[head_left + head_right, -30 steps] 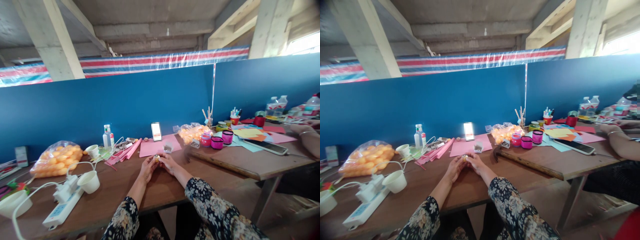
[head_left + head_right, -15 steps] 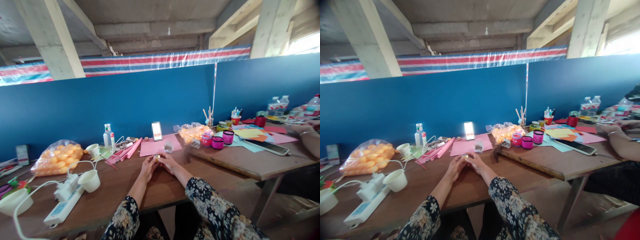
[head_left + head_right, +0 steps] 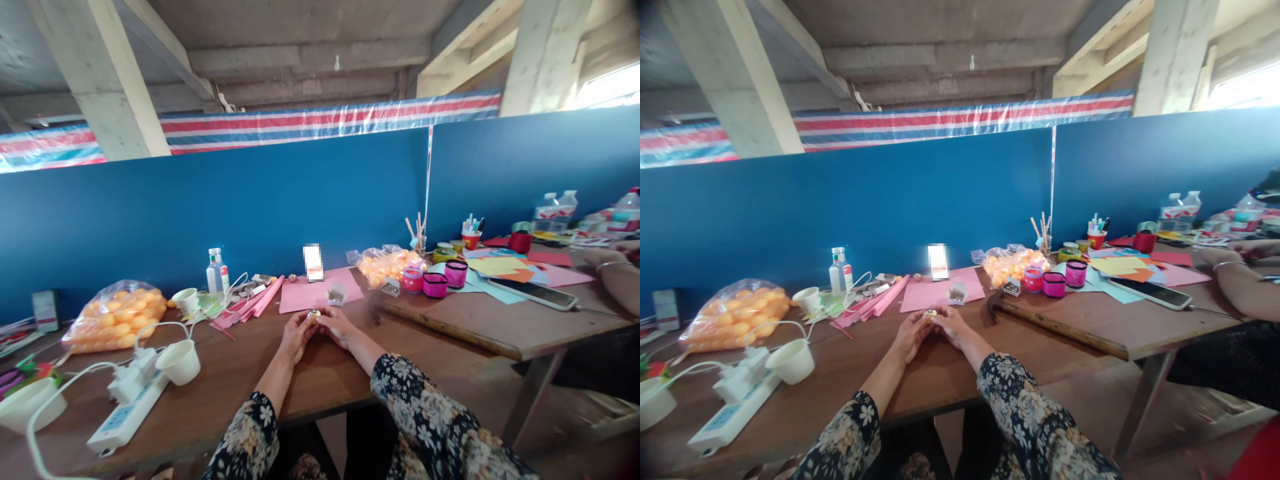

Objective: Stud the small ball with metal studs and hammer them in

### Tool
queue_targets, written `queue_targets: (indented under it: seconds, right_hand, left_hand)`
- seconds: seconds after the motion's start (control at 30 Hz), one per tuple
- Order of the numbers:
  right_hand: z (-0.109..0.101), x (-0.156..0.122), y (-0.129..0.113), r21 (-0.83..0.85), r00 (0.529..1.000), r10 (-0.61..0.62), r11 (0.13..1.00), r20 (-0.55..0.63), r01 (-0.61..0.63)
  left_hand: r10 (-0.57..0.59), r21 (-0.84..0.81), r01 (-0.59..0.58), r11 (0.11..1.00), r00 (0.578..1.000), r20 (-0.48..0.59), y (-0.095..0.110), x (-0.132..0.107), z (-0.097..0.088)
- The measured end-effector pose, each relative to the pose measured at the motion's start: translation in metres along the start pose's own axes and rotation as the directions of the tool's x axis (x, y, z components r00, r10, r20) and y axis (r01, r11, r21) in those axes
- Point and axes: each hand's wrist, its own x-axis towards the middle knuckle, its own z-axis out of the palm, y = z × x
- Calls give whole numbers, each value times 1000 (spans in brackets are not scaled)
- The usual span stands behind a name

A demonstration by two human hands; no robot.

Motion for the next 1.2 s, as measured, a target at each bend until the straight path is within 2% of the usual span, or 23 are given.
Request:
queue_targets:
  seconds: [0.23,0.43,0.73,1.0,1.1,1.2]
  right_hand:
    - [1,-1,-2,27,999,-6,1000,42,5]
    - [1,0,-4,69,1000,18,997,21,-19]
    - [-4,5,2,91,998,10,996,68,-16]
    - [-4,6,3,102,999,24,994,38,-27]
    - [-3,7,5,73,999,8,997,38,-11]
    - [-3,7,9,3,1000,-23,1000,-10,23]
  left_hand:
    - [5,-14,-5,1000,1000,27,-1,2,-2]
    - [-5,-34,7,999,998,69,3,-2,0]
    - [-12,-50,17,999,996,90,3,-1,0]
    - [-16,-18,18,1000,993,118,4,-2,1]
    - [5,-22,-3,1000,996,91,2,0,-1]
    - [26,-42,-25,999,1000,18,0,3,-1]
